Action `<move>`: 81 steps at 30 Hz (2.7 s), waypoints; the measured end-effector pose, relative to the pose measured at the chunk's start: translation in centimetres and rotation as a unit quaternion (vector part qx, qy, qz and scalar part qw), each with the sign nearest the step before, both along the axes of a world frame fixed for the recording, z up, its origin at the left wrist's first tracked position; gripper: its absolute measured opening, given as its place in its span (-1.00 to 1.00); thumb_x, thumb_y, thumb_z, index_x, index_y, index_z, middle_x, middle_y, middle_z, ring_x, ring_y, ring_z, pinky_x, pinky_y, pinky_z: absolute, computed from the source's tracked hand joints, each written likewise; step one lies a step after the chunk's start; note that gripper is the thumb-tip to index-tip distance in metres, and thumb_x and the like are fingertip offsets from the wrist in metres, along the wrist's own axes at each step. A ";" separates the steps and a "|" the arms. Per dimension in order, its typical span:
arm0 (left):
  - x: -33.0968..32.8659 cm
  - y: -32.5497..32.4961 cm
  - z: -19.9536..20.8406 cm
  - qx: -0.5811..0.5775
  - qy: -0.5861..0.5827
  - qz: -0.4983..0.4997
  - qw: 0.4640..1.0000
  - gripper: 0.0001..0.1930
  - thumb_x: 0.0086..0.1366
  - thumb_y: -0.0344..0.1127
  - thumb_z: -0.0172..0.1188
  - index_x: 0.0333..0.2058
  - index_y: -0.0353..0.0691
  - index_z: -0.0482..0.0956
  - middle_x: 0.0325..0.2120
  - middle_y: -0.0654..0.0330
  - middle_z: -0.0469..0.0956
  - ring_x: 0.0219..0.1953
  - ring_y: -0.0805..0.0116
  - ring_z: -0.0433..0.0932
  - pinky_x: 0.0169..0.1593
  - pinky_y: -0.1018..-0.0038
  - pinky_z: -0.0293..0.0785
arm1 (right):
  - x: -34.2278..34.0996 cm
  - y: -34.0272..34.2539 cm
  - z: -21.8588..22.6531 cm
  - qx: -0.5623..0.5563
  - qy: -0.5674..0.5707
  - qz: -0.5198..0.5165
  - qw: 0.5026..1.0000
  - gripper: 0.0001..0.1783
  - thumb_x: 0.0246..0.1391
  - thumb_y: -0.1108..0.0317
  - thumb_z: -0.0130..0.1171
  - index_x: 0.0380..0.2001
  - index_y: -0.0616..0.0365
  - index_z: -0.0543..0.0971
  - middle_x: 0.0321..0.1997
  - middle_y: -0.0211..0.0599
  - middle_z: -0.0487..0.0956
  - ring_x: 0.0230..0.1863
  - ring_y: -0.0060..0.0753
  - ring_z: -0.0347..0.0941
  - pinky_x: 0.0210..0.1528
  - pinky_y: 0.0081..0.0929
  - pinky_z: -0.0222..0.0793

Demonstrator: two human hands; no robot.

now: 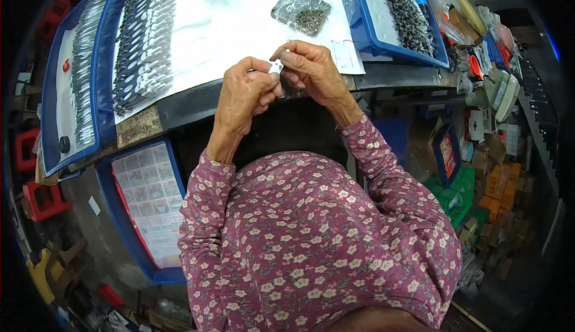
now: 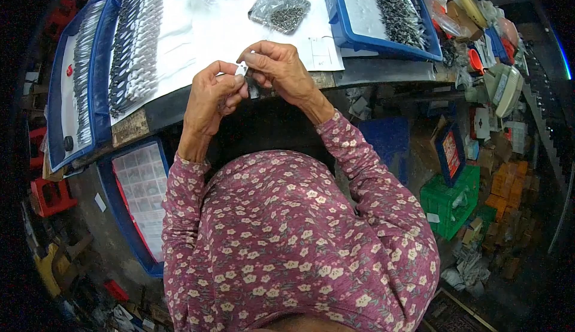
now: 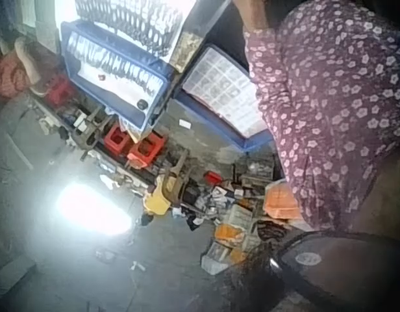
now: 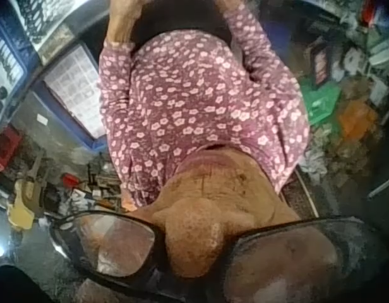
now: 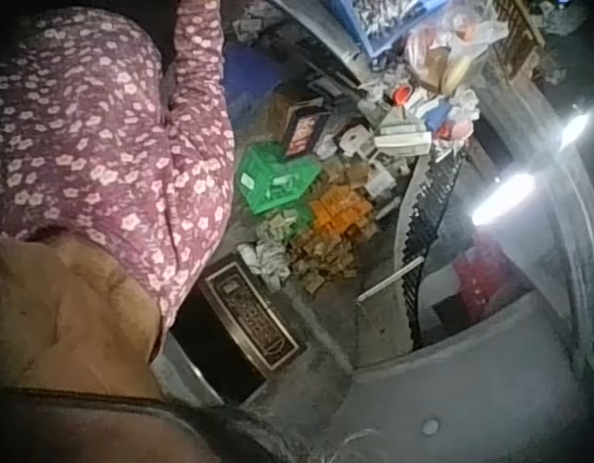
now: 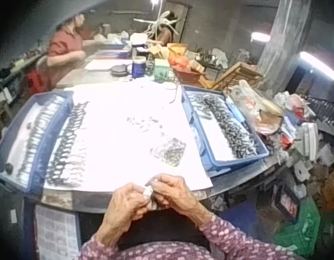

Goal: Manually attaching small white plastic components onto long metal needle-like strips at a workstation.

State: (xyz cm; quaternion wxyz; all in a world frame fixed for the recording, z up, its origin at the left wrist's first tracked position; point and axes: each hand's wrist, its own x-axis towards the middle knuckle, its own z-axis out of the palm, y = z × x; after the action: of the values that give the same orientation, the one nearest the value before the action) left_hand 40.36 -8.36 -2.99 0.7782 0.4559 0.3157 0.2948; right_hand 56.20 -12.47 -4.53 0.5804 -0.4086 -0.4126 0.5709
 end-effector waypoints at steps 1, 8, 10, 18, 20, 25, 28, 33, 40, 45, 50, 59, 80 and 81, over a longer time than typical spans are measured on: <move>0.0 0.0 0.0 0.000 0.000 0.000 1.000 -0.88 0.08 -0.46 0.07 -0.40 -0.36 0.35 -0.70 0.19 0.43 -0.76 0.65 0.23 -0.75 0.77 0.04 | 0.0 0.0 0.0 0.001 0.001 -0.010 1.000 -0.80 0.09 0.36 0.02 -0.30 0.29 0.49 -0.60 -0.53 0.40 -0.63 -0.78 0.24 -0.66 -0.87 0.09; 0.1 0.0 -0.5 -0.060 -0.034 -0.024 0.997 -0.82 0.17 -0.31 0.07 -0.45 -0.32 0.34 -0.69 0.19 0.41 -0.78 0.69 0.19 -0.77 0.80 0.00 | -0.2 -0.3 -0.2 0.003 -0.033 -0.033 0.999 -0.81 0.07 0.36 0.05 -0.34 0.28 0.51 -0.60 -0.52 0.42 -0.65 -0.79 0.22 -0.66 -0.87 0.08; 0.0 0.0 -0.6 -0.061 -0.030 -0.023 0.997 -0.82 0.17 -0.31 0.06 -0.45 -0.31 0.34 -0.69 0.19 0.41 -0.78 0.69 0.19 -0.78 0.80 -0.01 | -0.4 -0.4 -0.4 0.013 -0.050 -0.049 0.997 -0.82 0.06 0.36 0.06 -0.36 0.28 0.52 -0.61 -0.53 0.42 -0.67 -0.81 0.19 -0.67 -0.87 0.05; 0.1 -0.3 -0.7 -0.123 -0.036 -0.034 0.991 -0.85 0.17 -0.32 0.04 -0.49 -0.26 0.33 -0.71 0.22 0.36 -0.82 0.70 0.09 -0.80 0.79 -0.08 | -0.7 -0.9 -0.3 0.000 -0.047 -0.053 0.998 -0.81 0.05 0.35 0.07 -0.41 0.30 0.51 -0.65 -0.57 0.37 -0.71 -0.84 0.10 -0.68 -0.86 -0.03; 0.2 -0.3 -0.6 -0.128 -0.032 -0.036 0.991 -0.84 0.17 -0.32 0.04 -0.50 -0.26 0.33 -0.72 0.23 0.35 -0.82 0.70 0.09 -0.80 0.78 -0.09 | -0.9 -1.0 -0.4 0.005 -0.063 -0.077 0.995 -0.81 0.05 0.35 0.07 -0.41 0.30 0.51 -0.65 -0.58 0.37 -0.72 -0.84 0.09 -0.69 -0.86 -0.03; 0.1 -0.3 -1.0 -0.157 -0.041 -0.055 0.985 -0.84 0.17 -0.32 0.02 -0.53 -0.24 0.32 -0.73 0.25 0.33 -0.82 0.70 0.08 -0.80 0.78 -0.10 | -0.1 -0.9 -0.4 -0.010 0.012 -0.014 1.000 -0.82 0.07 0.38 0.05 -0.41 0.32 0.50 -0.66 -0.57 0.35 -0.72 -0.84 0.09 -0.69 -0.86 -0.03; 0.4 -0.4 -0.9 -0.160 -0.037 -0.054 0.985 -0.83 0.17 -0.31 0.02 -0.53 -0.24 0.32 -0.73 0.26 0.31 -0.82 0.70 0.07 -0.80 0.78 -0.11 | -0.5 -1.1 -0.3 0.004 -0.013 -0.048 0.999 -0.82 0.07 0.38 0.05 -0.41 0.32 0.50 -0.67 -0.57 0.35 -0.72 -0.83 0.10 -0.70 -0.86 -0.02; 0.6 -0.6 -0.6 -0.113 -0.025 -0.029 0.993 -0.83 0.18 -0.31 0.04 -0.51 -0.24 0.32 -0.73 0.26 0.32 -0.81 0.72 0.08 -0.80 0.80 -0.09 | 0.5 -1.1 -0.1 0.006 -0.098 -0.034 0.995 -0.80 0.09 0.35 0.02 -0.40 0.30 0.51 -0.67 -0.55 0.36 -0.72 -0.82 0.13 -0.70 -0.85 0.01; 0.5 -0.6 -0.8 -0.010 0.010 -0.039 0.999 -0.83 0.21 -0.27 0.04 -0.45 -0.23 0.32 -0.71 0.30 0.35 -0.77 0.71 0.14 -0.76 0.80 -0.02 | 6.6 1.7 0.0 0.115 -0.478 -0.218 0.843 -0.82 -0.01 0.39 0.00 -0.44 0.29 0.53 -0.65 -0.40 0.45 -0.66 -0.67 0.27 -0.65 -0.67 0.17; 0.3 -0.8 -0.4 0.030 0.044 -0.047 0.997 -0.85 0.20 -0.30 0.04 -0.42 -0.23 0.32 -0.71 0.34 0.36 -0.75 0.71 0.17 -0.72 0.78 0.03 | 9.3 3.9 -1.8 0.140 -0.576 -0.228 0.772 -0.83 -0.06 0.42 0.00 -0.49 0.33 0.50 -0.60 -0.24 0.49 -0.61 -0.45 0.39 -0.54 -0.51 0.30; 0.1 -0.8 -0.3 0.038 0.060 -0.041 0.997 -0.89 0.17 -0.36 0.03 -0.40 -0.25 0.31 -0.71 0.34 0.37 -0.73 0.70 0.19 -0.69 0.77 0.06 | 9.2 5.1 -2.5 0.146 -0.642 -0.203 0.725 -0.87 -0.10 0.42 0.05 -0.51 0.29 0.51 -0.55 -0.17 0.50 -0.56 -0.28 0.43 -0.47 -0.42 0.34; -0.5 -0.9 -0.1 0.041 0.064 -0.049 0.996 -0.89 0.15 -0.38 0.03 -0.39 -0.26 0.32 -0.70 0.33 0.38 -0.72 0.69 0.21 -0.68 0.76 0.08 | 8.7 6.4 -2.9 0.135 -0.702 -0.176 0.677 -0.86 -0.13 0.42 0.02 -0.63 0.28 0.45 -0.62 -0.09 0.46 -0.57 -0.11 0.44 -0.48 -0.25 0.37; -2.3 -1.0 -1.2 0.087 0.080 0.029 0.993 -0.89 0.14 -0.40 0.02 -0.40 -0.31 0.32 -0.71 0.29 0.41 -0.69 0.66 0.28 -0.63 0.73 0.17 | 1.6 2.0 1.0 0.153 -0.367 -0.109 0.911 -0.89 -0.07 0.46 0.14 -0.41 0.20 0.56 -0.50 -0.44 0.54 -0.47 -0.67 0.41 -0.42 -0.71 0.35; -2.3 -1.0 -1.4 0.105 0.090 0.033 0.990 -0.89 0.14 -0.41 0.02 -0.40 -0.32 0.32 -0.71 0.29 0.41 -0.68 0.65 0.30 -0.62 0.71 0.19 | 0.8 1.6 1.1 0.170 -0.361 -0.102 0.911 -0.89 -0.09 0.48 0.15 -0.41 0.18 0.56 -0.48 -0.44 0.54 -0.44 -0.65 0.43 -0.38 -0.69 0.36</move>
State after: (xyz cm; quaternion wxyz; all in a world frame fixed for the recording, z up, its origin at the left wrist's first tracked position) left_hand 38.07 -9.39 -4.36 0.6843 0.5491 0.3666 0.3096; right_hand 57.04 -10.86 -3.39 0.5078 -0.5215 -0.6411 0.2433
